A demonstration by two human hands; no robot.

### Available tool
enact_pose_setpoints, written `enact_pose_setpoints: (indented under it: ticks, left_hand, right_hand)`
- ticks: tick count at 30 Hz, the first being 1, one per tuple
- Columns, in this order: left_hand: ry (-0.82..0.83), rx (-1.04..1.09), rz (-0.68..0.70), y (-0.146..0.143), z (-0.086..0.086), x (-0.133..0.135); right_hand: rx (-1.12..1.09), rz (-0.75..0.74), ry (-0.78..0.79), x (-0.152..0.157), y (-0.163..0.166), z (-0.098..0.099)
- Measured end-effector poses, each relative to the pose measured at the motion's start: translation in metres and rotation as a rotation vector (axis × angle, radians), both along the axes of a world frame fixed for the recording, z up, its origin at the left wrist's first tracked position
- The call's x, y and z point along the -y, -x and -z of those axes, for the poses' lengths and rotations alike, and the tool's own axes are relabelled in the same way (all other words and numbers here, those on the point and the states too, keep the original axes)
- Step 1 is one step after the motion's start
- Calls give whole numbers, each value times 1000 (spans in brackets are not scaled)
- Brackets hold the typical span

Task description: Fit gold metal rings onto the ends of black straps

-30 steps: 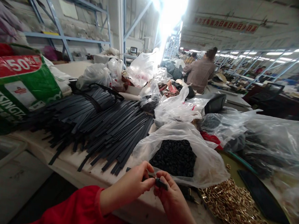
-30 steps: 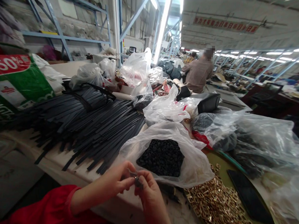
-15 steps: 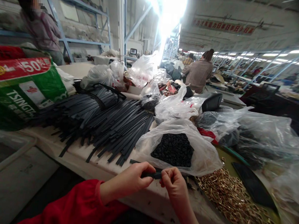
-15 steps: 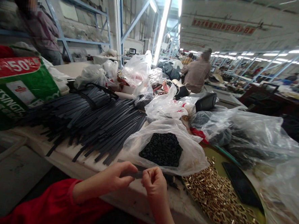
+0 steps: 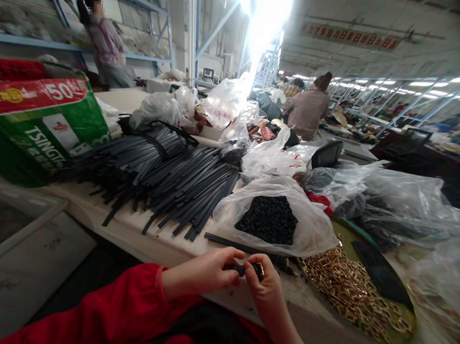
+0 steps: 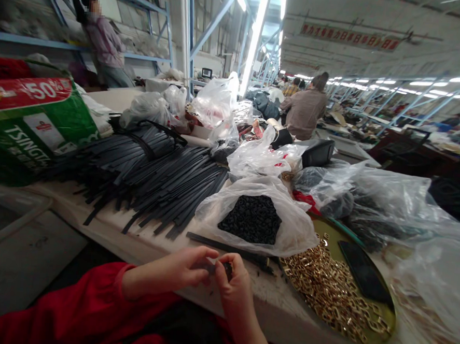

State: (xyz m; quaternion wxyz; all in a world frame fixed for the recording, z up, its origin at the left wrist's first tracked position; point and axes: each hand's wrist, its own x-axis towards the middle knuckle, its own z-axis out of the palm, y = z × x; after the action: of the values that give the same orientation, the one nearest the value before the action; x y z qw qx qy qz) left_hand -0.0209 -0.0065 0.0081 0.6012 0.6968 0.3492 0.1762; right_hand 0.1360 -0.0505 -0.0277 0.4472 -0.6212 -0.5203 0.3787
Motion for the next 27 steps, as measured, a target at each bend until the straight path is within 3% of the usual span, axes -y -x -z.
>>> enact_pose_setpoints:
  ticks: [4,10,15,22,27]
  left_hand:
    - [120,25,-13,-1,4,-3]
    - [313,33,16,0,8,-9]
    - [399,-61,80,12,10,-18]
    - [309,-30,-51,5,20,-15]
    - [295,-44,10,0,19,-8]
  right_hand:
    - [35,46,-3,-1,7,1]
    - [-83,-104,88,-1,8,8]
    - [-9,-111,81,-2,4,12]
    - [103,-181,70,0,3,23]
    - [-112,-189,107,14,2,27]
